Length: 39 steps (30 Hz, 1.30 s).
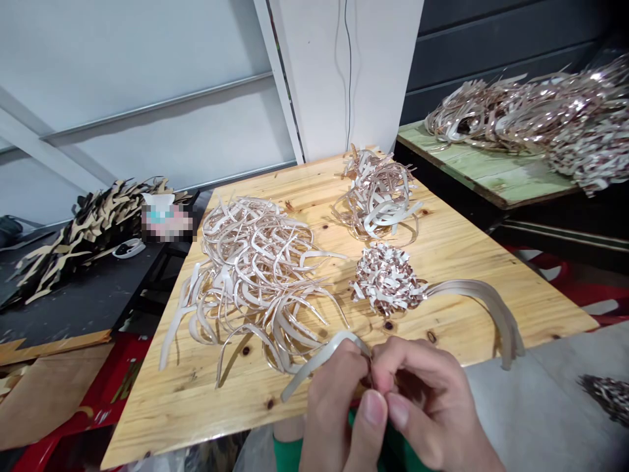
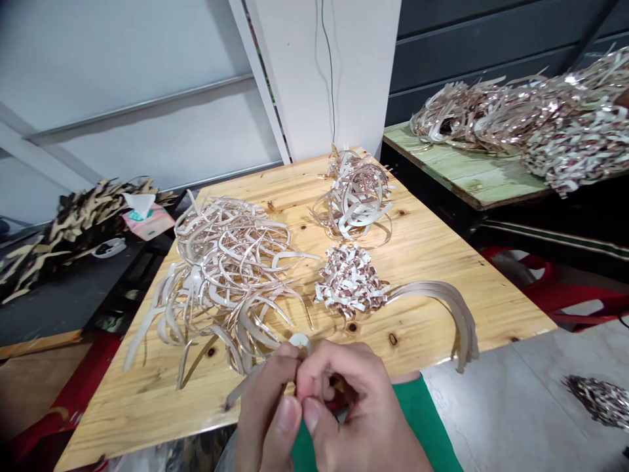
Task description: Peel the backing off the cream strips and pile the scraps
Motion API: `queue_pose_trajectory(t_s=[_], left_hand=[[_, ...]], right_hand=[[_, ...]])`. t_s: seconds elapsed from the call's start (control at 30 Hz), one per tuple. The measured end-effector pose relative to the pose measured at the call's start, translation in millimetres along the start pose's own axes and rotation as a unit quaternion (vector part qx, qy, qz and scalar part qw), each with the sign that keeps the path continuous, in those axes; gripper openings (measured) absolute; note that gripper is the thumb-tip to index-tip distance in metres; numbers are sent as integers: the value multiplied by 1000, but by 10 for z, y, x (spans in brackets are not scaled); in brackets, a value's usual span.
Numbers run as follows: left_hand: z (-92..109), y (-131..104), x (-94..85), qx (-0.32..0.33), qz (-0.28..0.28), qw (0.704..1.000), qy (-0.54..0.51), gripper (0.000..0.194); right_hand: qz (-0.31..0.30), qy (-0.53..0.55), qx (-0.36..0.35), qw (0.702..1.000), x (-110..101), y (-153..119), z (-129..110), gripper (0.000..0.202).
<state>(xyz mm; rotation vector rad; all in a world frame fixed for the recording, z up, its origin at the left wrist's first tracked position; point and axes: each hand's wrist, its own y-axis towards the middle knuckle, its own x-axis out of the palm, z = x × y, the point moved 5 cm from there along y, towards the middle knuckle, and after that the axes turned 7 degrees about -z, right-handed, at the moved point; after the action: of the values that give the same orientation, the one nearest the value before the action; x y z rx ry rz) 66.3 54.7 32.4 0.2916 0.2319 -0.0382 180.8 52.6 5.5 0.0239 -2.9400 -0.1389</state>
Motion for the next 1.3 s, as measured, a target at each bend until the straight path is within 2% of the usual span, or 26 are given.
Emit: queue_pose_trajectory(t_s=[0.27,0.37,0.5,0.63,0.7,0.8,0.87,1.0,1.13,1.2,1.27,1.3], left_hand=[[0,75,79,6,3,1000,-25,49],[-73,47,87,0,-8,999,-51,50],[-224,0,54,-47,-2,992,-118,46],[-306,12,85,-60,-24,980,-187,48],[-335,31,134,-57,-44,965,-253,47],[-363,60,191,-28,-67,939,-336,43],[-374,81,217,-15,-81,925,-370,41],[-348,146,260,-29,-102,891,-442,42],[-271,213,245,-18,-99,835,-541,43],[-289,229,196,-19,-77,837,-542,41],[-326,230,120,-12,-40,873,-486,39],[-337,223,78,-2,-17,895,-445,38]], right_hand=[[-4,30,27,999,19,36,-68,43],[-7,66,26,997,8,60,-61,42],[-48,130,-13,990,0,99,-28,38],[-54,217,34,974,-18,114,61,39],[-52,260,56,963,-12,124,89,40],[-67,327,52,941,20,159,93,41],[-77,370,35,925,39,189,85,44],[-97,431,3,897,57,245,68,50],[-149,510,-47,846,61,292,16,38],[-117,494,-58,860,1,312,28,27],[-64,417,-56,905,-84,311,54,23],[-43,366,-49,928,-123,298,66,29]])
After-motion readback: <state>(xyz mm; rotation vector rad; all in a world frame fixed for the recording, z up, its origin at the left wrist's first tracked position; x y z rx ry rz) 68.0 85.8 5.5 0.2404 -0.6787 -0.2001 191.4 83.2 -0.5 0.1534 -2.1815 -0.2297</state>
